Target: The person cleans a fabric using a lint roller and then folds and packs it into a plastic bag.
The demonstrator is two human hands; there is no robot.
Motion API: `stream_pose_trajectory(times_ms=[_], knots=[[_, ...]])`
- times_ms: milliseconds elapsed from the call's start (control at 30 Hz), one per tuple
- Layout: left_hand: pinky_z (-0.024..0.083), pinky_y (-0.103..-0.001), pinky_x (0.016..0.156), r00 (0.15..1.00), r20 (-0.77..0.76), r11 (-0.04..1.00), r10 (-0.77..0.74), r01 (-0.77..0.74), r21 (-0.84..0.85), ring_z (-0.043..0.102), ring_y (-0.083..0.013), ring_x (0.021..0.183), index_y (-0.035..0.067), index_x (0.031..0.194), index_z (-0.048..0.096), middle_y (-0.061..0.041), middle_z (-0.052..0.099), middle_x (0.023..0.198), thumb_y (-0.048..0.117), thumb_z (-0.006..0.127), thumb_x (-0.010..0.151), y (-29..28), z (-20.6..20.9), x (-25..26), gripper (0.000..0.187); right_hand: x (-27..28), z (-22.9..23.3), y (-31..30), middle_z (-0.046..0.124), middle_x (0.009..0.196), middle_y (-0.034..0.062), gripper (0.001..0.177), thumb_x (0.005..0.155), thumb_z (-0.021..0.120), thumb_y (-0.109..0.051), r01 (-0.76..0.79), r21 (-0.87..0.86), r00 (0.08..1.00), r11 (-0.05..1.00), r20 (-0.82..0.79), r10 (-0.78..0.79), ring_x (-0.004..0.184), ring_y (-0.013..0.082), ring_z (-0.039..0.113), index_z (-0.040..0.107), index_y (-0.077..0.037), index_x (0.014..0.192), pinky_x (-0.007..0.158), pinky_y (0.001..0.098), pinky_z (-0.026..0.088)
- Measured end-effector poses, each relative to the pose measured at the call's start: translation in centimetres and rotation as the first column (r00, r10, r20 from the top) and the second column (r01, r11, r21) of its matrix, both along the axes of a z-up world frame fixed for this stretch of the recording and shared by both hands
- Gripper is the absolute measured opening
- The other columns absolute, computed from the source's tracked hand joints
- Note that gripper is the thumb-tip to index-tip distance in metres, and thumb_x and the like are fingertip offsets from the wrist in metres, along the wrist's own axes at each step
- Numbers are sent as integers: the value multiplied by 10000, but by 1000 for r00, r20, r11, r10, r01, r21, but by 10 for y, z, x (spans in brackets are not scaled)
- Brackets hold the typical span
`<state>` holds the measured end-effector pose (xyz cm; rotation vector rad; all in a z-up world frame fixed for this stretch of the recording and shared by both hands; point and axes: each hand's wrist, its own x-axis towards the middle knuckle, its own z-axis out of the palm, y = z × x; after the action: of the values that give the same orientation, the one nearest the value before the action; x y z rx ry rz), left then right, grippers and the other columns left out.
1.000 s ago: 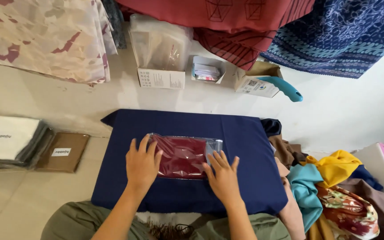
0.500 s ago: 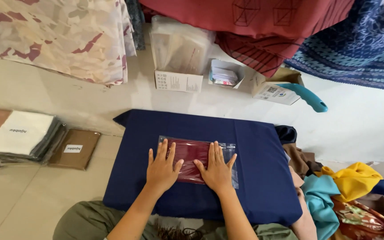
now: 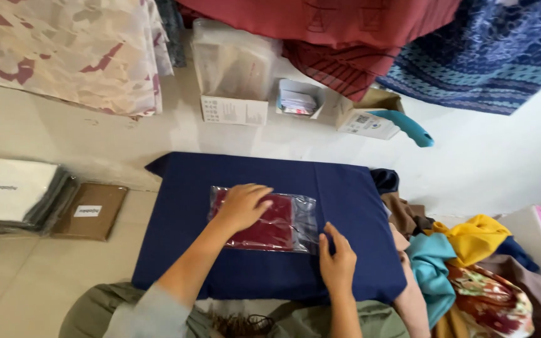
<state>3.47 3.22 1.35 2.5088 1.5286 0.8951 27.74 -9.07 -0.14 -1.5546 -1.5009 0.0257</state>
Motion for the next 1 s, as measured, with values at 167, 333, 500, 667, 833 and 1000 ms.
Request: stream_pose_trajectory(times_ms=[167,333,500,667,833,1000], knots=[[405,-469,976,981,-67,920,-180,144,-364,660,-283,1079,162,1353,670,-131,692,1246,486,566,973,60,-18,65,510,-2,-8,-25,766,970,77,223,859,722,-63,-40,146,999,988,33,36,824,234,698,743,-37,1080,765,332,555],[563,-364,896,975,76,734,-207,206,-647,733,-211,970,162,1032,817,-37,788,1059,327,822,771,78,36,62,308,-2,-19,-37,640,680,-35,175,839,758,-179,-83,75,993,994,85,77,639,152,545,682,-100,703,835,296,424],[517,-268,768,919,322,787,-226,367,-496,634,-121,768,107,953,813,-4,733,847,220,799,818,46,137,20,177,3,-2,0,750,974,68,398,809,798,-231,-249,-36,892,968,-398,214,853,180,696,690,-34,1137,830,300,548],[560,-306,841,800,585,859,-135,388,-333,619,-156,871,103,938,792,-26,629,823,213,841,812,-6,193,-10,174,-13,90,38,649,1098,64,526,899,780,-173,-359,262,640,896,-629,441,1038,201,602,604,-96,1388,966,391,508],[550,-293,858,572,818,910,-58,367,-192,622,-134,935,131,971,776,-21,667,920,236,842,870,-16,181,-21,160,-13,157,54,737,845,40,138,868,850,-84,-322,328,762,888,-467,448,835,130,662,775,-75,983,885,331,539],[512,-251,762,459,887,910,54,343,-233,581,-103,836,158,961,771,2,647,849,277,839,893,-19,154,-23,152,-26,177,42,652,772,9,166,901,794,-58,-458,248,679,854,-522,516,758,97,591,763,-78,1062,765,270,521]])
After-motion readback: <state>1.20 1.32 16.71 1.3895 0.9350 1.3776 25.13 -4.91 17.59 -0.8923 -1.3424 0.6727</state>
